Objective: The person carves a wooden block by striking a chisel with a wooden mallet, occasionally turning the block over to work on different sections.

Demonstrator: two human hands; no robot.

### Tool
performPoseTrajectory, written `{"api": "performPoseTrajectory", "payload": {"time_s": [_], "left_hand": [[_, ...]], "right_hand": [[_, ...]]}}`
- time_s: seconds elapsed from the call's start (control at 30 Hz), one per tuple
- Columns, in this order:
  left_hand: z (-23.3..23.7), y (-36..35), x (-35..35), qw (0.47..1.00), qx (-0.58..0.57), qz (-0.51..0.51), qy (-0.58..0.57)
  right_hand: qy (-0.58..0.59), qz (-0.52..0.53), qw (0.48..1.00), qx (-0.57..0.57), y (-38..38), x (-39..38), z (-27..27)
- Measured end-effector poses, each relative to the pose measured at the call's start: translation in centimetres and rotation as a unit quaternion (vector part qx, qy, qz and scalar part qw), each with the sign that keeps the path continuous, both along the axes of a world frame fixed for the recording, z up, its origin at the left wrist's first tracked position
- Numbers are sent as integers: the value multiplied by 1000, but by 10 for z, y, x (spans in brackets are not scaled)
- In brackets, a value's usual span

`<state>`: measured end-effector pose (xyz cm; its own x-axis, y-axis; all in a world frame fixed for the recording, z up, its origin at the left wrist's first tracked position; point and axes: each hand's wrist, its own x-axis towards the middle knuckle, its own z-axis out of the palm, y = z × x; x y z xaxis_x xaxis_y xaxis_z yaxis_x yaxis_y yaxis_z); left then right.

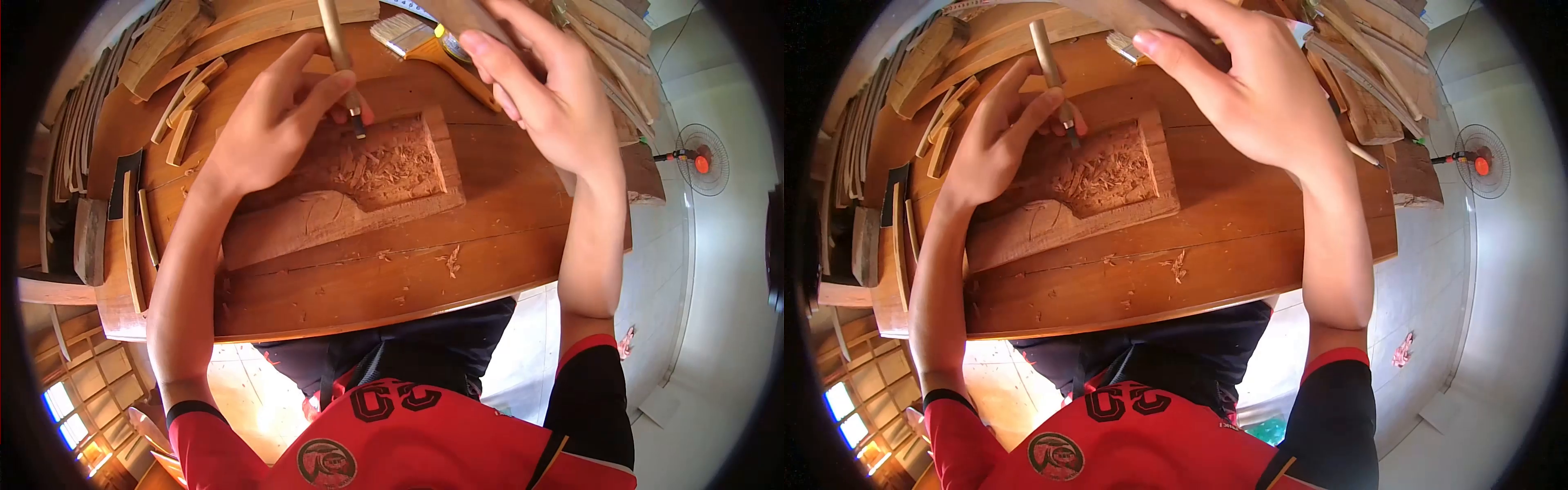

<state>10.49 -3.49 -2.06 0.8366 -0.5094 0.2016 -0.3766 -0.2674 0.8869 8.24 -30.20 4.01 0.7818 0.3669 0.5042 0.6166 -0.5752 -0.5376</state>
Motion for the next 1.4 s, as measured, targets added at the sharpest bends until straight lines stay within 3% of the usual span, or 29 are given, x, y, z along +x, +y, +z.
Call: {"api": "performPoseTrajectory", "payload": {"time_s": [0.07, 0.13, 0.23, 0.37, 0.5, 0.57, 0.7, 0.9, 1.17, 1.3, 1.4], "left_hand": [[0, 2, 2, 1000, -17, -6, 23], [2, 3, 0, 1000, -4, 12, -9], [9, 7, -9, 998, 26, 26, -53], [14, 12, -16, 989, 90, 32, -113], [6, 14, -14, 971, 87, 38, -219], [3, 13, -14, 973, 83, 43, -213], [3, 12, -16, 976, 77, 51, -198], [9, 14, -21, 974, 135, 43, -179], [5, 9, -20, 962, 98, 71, -243], [5, 9, -21, 956, 106, 70, -263], [14, 10, -26, 946, 183, 50, -261]], "right_hand": [[68, -34, 997, -9, 6, -11, 6], [148, -3, 985, 93, -7, -3, -20], [177, -29, 977, 112, -10, -8, -29], [-2, -8, 1000, -28, -12, -4, -37], [28, -10, 999, -25, -7, -18, -25], [47, -14, 999, -17, -9, -22, -20], [-104, 37, 993, 42, -4, -13, -27], [-119, 55, 991, 18, -7, -13, -28], [4, 11, 1000, -10, -3, -30, -17], [-71, 15, 997, -1, -8, -25, -18], [-54, 6, 998, -21, -7, -34, -11]]}}
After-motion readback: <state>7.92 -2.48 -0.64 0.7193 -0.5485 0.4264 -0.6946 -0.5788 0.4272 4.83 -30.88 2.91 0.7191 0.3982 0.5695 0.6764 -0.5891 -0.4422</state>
